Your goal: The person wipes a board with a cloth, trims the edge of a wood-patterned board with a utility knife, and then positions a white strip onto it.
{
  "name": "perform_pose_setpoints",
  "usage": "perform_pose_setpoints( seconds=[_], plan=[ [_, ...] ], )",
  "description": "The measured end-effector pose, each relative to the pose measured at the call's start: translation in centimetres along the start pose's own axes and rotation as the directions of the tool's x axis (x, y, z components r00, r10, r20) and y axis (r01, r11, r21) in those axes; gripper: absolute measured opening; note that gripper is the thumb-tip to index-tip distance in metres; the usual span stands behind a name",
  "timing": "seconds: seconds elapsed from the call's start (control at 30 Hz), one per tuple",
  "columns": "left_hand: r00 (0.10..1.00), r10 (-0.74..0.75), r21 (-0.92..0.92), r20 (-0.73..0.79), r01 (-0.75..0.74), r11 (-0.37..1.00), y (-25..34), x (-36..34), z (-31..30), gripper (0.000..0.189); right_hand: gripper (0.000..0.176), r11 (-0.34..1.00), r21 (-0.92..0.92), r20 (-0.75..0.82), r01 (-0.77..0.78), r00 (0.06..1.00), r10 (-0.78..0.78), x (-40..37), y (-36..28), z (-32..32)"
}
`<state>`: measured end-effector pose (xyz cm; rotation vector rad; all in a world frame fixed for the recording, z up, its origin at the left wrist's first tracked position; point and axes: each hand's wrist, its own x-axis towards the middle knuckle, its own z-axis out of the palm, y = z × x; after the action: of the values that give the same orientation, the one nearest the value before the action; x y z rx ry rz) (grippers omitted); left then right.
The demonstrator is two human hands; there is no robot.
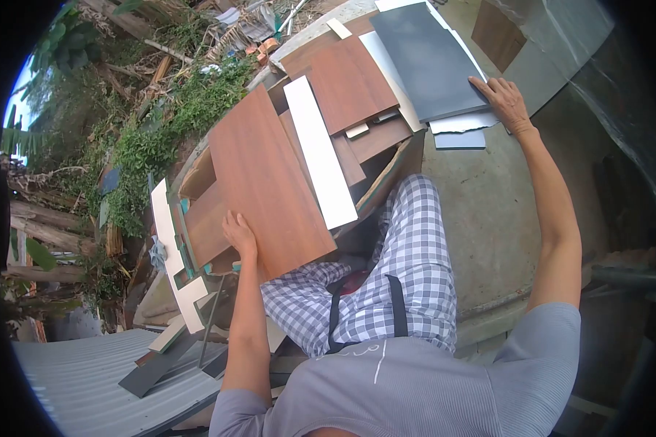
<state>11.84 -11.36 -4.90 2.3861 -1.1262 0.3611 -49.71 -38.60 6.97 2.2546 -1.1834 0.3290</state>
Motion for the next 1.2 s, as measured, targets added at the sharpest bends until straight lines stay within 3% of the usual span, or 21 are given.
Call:
perform_pose_setpoints(
  seconds=[0.27, 0.33, 0.37, 0.43, 0.5, 0.57, 0.6, 0.67, 0.7, 0.73, 0.8, 0.87, 0.97, 1.0, 1.07, 1.2],
  plan=[
    [1.000, -0.011, -0.023, 0.018, 0.011, 1.000, -0.1, 0.1, 0.3, 0.040, 0.072, 0.998, 0.068, 0.253, 0.015, 0.967, -0.032, 1.1, 0.4, -0.4],
    [1.000, -0.015, -0.031, 0.009, 0.015, 0.999, -0.4, 0.1, 0.6, 0.039, 0.084, 0.987, 0.156, 0.415, -0.029, 0.909, -0.038, 1.8, 0.8, -1.0],
    [1.000, -0.007, -0.039, 0.000, 0.007, 0.999, -0.5, 0.1, 0.7, 0.039, 0.084, 0.988, 0.154, 0.414, -0.019, 0.909, -0.047, 2.1, 0.9, -1.4],
    [1.000, -0.014, -0.043, -0.010, 0.013, 0.999, -0.4, 0.0, 0.7, 0.039, 0.093, 0.976, 0.209, 0.572, -0.064, 0.818, -0.068, 2.7, 0.9, -2.8],
    [1.000, -0.023, -0.045, -0.016, 0.023, 0.999, -0.5, 0.0, 0.6, 0.038, 0.093, 0.974, 0.213, 0.601, -0.077, 0.797, -0.069, 3.7, 0.2, -4.3],
    [0.999, -0.003, -0.049, -0.038, 0.001, 0.999, -0.4, 0.0, 0.7, 0.038, 0.080, 0.993, -0.048, 0.758, -0.110, 0.643, 0.108, 5.4, -1.9, -7.5],
    [0.999, -0.019, -0.053, -0.034, 0.017, 0.998, -0.3, -0.1, 0.7, 0.038, 0.080, 0.994, -0.053, 0.759, -0.094, 0.643, 0.101, 5.8, -2.9, -7.9],
    [0.999, -0.007, -0.036, -0.053, 0.005, 0.999, -0.4, -0.1, 0.7, 0.037, 0.056, 0.928, 0.298, 0.409, -0.226, 0.908, 0.089, 6.5, -5.6, -7.8],
    [0.998, -0.021, -0.035, -0.054, 0.019, 0.999, -0.5, -0.1, 0.8, 0.037, 0.044, 0.841, 0.453, 0.362, -0.296, 0.923, 0.130, 7.1, -8.8, -8.4],
    [0.998, -0.022, -0.033, -0.051, 0.020, 0.999, -0.5, -0.1, 0.8, 0.038, 0.041, 0.689, 0.591, 0.429, -0.419, 0.887, 0.171, 7.5, -12.6, -9.7],
    [0.998, -0.019, -0.030, -0.055, 0.018, 0.999, -0.5, 0.0, 0.6, 0.038, 0.052, 0.638, 0.638, 0.471, -0.432, 0.874, 0.120, 6.3, -19.0, -6.4],
    [0.998, -0.045, -0.037, -0.054, 0.043, 0.998, -0.4, -0.1, 0.8, 0.038, 0.061, 0.661, 0.531, 0.541, -0.530, 0.813, 0.217, 6.3, -24.4, -4.2],
    [0.999, -0.037, -0.016, -0.016, 0.037, 0.999, 0.3, -0.1, -0.2, 0.039, 0.059, 0.673, 0.469, 0.361, -0.572, 0.819, 0.445, 7.0, -29.3, -1.6],
    [0.999, -0.040, -0.014, -0.017, 0.039, 0.999, 0.3, -0.2, -0.2, 0.039, 0.059, 0.673, 0.471, 0.362, -0.571, 0.820, 0.443, 7.2, -30.2, -1.1],
    [0.999, -0.049, -0.015, -0.016, 0.049, 0.999, 0.5, -0.1, -0.3, 0.039, 0.055, 0.668, 0.386, 0.221, -0.636, 0.767, 0.602, 7.5, -31.2, -0.3],
    [0.997, -0.069, -0.017, -0.026, 0.069, 0.997, 0.7, -0.2, -0.4, 0.039, 0.054, 0.636, 0.366, 0.234, -0.679, 0.729, 0.643, 7.8, -31.4, -1.0]
  ],
)
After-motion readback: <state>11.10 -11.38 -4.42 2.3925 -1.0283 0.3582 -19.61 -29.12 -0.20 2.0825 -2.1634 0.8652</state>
